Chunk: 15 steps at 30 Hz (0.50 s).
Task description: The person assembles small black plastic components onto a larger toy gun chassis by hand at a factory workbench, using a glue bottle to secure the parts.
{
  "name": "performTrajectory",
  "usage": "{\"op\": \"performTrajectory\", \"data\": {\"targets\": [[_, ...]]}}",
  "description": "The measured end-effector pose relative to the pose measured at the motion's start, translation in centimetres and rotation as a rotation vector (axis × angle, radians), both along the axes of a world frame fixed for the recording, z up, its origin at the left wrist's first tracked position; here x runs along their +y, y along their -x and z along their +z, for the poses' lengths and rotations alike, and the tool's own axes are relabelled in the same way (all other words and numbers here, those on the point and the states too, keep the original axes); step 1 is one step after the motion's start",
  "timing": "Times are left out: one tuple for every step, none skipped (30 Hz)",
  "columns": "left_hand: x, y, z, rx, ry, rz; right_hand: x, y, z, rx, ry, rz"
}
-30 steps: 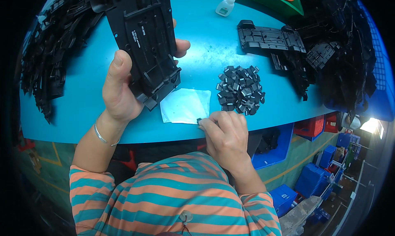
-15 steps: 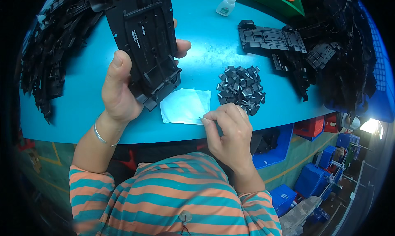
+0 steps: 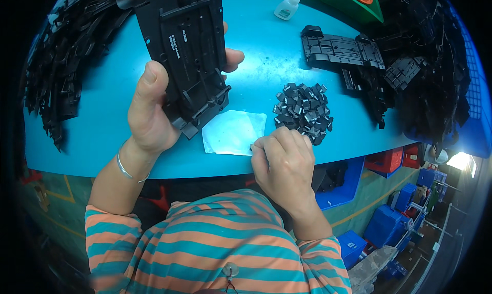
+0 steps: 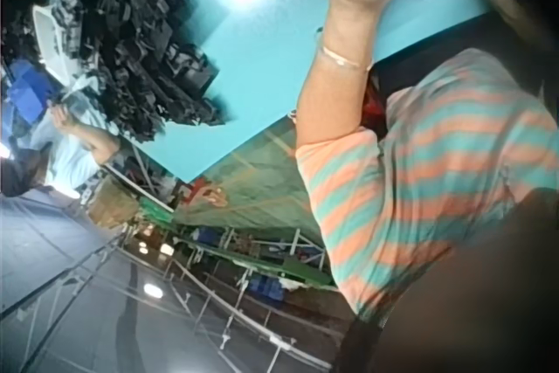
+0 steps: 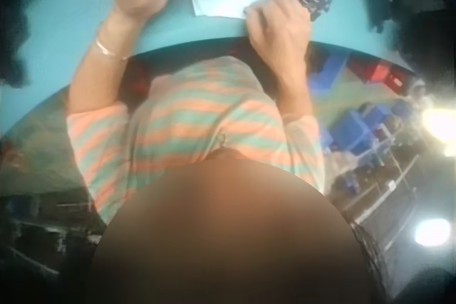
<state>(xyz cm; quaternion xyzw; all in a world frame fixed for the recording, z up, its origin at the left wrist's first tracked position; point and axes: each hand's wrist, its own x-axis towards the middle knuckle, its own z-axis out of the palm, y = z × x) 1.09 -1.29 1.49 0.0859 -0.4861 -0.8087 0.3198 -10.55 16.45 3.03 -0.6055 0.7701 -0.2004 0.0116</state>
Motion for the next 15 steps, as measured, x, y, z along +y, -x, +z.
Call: {"op": "performTrajectory", "data": {"targets": [[0.0, 0.0, 0.0, 0.0, -0.001, 0.0, 0.0, 0.0, 0.0, 0.0, -0.001, 0.0], [0.0, 0.0, 0.0, 0.001, -0.004, 0.002, -0.1, 0.0, -0.1, -0.036, 0.02, 0.001], [0.1, 0.1, 0.0, 0.002, -0.006, 0.004, -0.1, 0.0, -0.3, -0.073, 0.041, 0.003], [0.1, 0.1, 0.1, 0.002, -0.006, 0.004, -0.2, 0.0, -0.5, -0.073, 0.041, 0.004], [0.0, 0.1, 0.1, 0.002, -0.006, 0.006, -0.2, -0.1, -0.8, -0.133, 0.086, -0.021], [0.0, 0.1, 0.2, 0.002, -0.005, 0.007, -0.2, -0.1, -1.1, -0.193, 0.131, -0.046], [0.0, 0.1, 0.2, 0.002, -0.006, 0.009, 0.0, -0.1, -1.2, -0.194, 0.13, -0.044], [0.0, 0.1, 0.2, 0.004, -0.011, 0.007, 0.3, -0.2, -1.2, -0.19, 0.129, -0.066], [0.0, 0.1, 0.2, 0.005, -0.015, 0.005, 0.5, -0.2, -1.3, -0.186, 0.128, -0.088], [0.0, 0.1, 0.2, 0.005, -0.016, 0.006, 0.8, -0.1, -1.3, -0.186, 0.127, -0.088], [0.1, 0.1, 0.2, 0.008, -0.013, 0.003, 1.1, 0.0, -1.2, -0.171, 0.128, -0.079], [0.1, 0.1, 0.1, 0.01, -0.011, 0.001, 1.2, 0.0, -1.2, -0.156, 0.13, -0.07], [0.2, 0.1, 0.1, 0.011, -0.01, 0.0, 1.2, 0.0, -1.2, -0.156, 0.13, -0.071], [0.2, 0.1, 0.1, 0.008, -0.003, 0.006, 1.2, -0.1, -1.1, -0.144, 0.135, -0.072], [0.3, 0.0, 0.1, 0.005, 0.004, 0.012, 1.1, -0.2, -1.1, -0.132, 0.141, -0.072]]}}
